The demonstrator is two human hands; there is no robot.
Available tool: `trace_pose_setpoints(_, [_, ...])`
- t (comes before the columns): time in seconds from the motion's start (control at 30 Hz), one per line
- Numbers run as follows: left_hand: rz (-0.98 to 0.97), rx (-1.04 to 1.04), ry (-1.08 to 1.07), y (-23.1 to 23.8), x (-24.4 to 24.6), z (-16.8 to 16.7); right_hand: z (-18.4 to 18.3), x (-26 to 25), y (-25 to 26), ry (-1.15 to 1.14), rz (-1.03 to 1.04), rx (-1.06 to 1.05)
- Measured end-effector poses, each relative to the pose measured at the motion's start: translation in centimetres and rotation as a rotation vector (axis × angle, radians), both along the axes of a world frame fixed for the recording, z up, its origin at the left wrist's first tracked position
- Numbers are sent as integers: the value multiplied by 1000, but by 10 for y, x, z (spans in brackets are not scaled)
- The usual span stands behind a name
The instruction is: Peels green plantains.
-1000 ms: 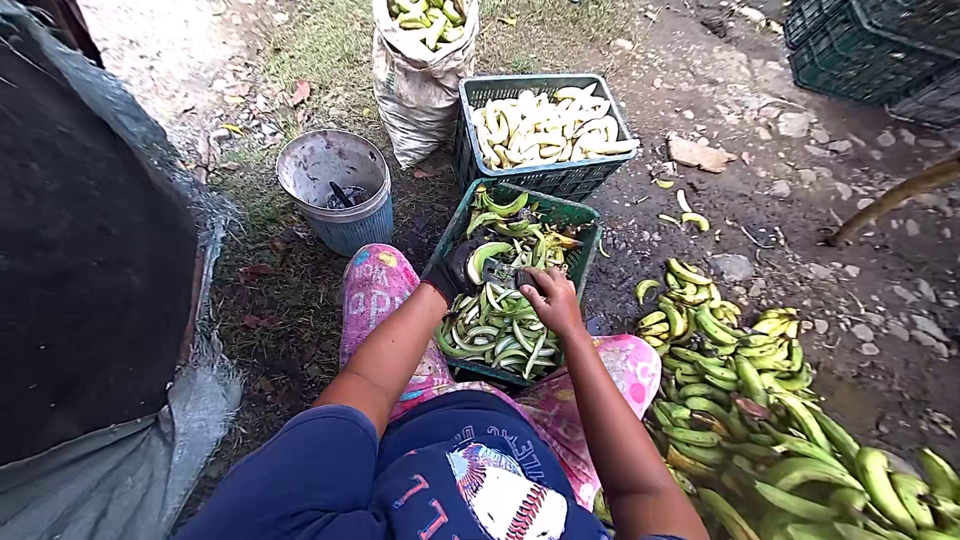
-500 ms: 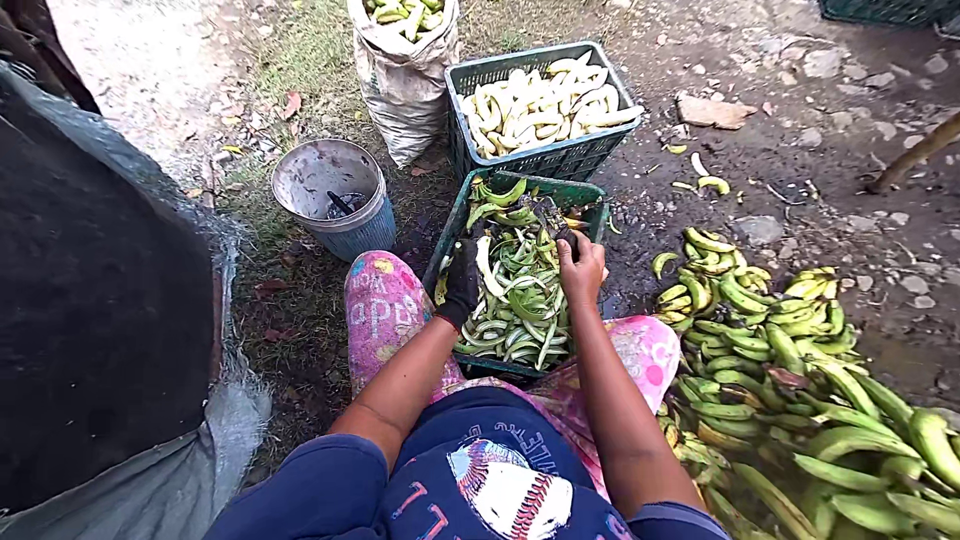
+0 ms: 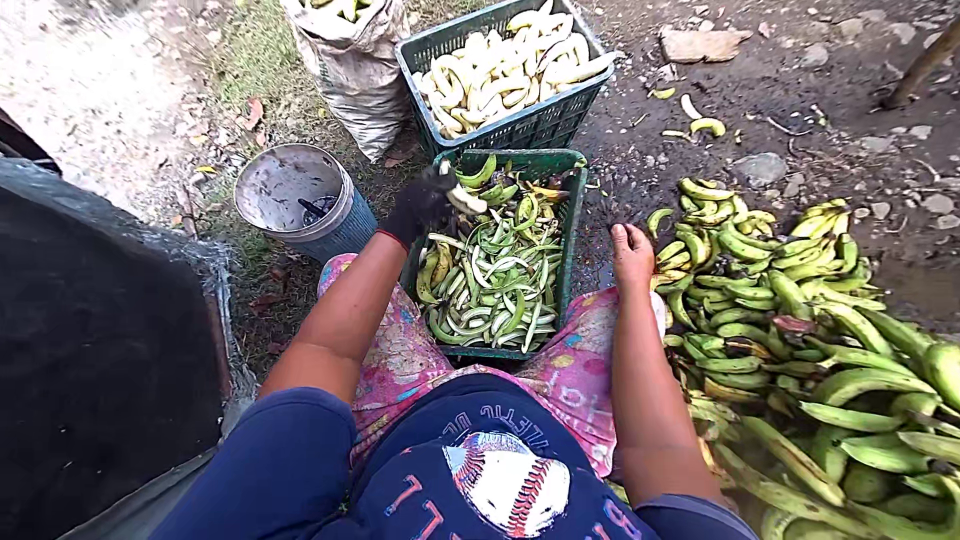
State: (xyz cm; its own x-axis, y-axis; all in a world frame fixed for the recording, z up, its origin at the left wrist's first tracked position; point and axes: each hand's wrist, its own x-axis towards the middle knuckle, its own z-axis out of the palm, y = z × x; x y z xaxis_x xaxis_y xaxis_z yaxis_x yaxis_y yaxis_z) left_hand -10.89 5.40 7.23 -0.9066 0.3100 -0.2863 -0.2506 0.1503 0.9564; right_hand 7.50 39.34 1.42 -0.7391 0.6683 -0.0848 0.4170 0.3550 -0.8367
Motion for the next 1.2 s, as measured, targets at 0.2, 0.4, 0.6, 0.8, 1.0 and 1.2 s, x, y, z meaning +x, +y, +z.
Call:
trace_pose_setpoints(0.2, [157,-49,174,54,-5,-3,7,-2,-5,-128,72,84])
trace_pose_setpoints(0.4, [-618,-1040,249,112,94,-98,4,-6,-2,-143,80,34])
trace_pose_setpoints(0.6, [-467,-1074,250,123,134,-119,7,-6,-2,-169,97,8])
trace_pose_setpoints(0.8, [-608,-1122,276,98,140,-119,8,-9,-5,-203,123,34])
trace_pose_setpoints(1.0, [-681,-1117,309,71,141,-125,15,0,-12,-280,162,167])
trace_pose_setpoints(1.2, [-537,-693,123,47,123,-111,18,4,-17,-236,192,244])
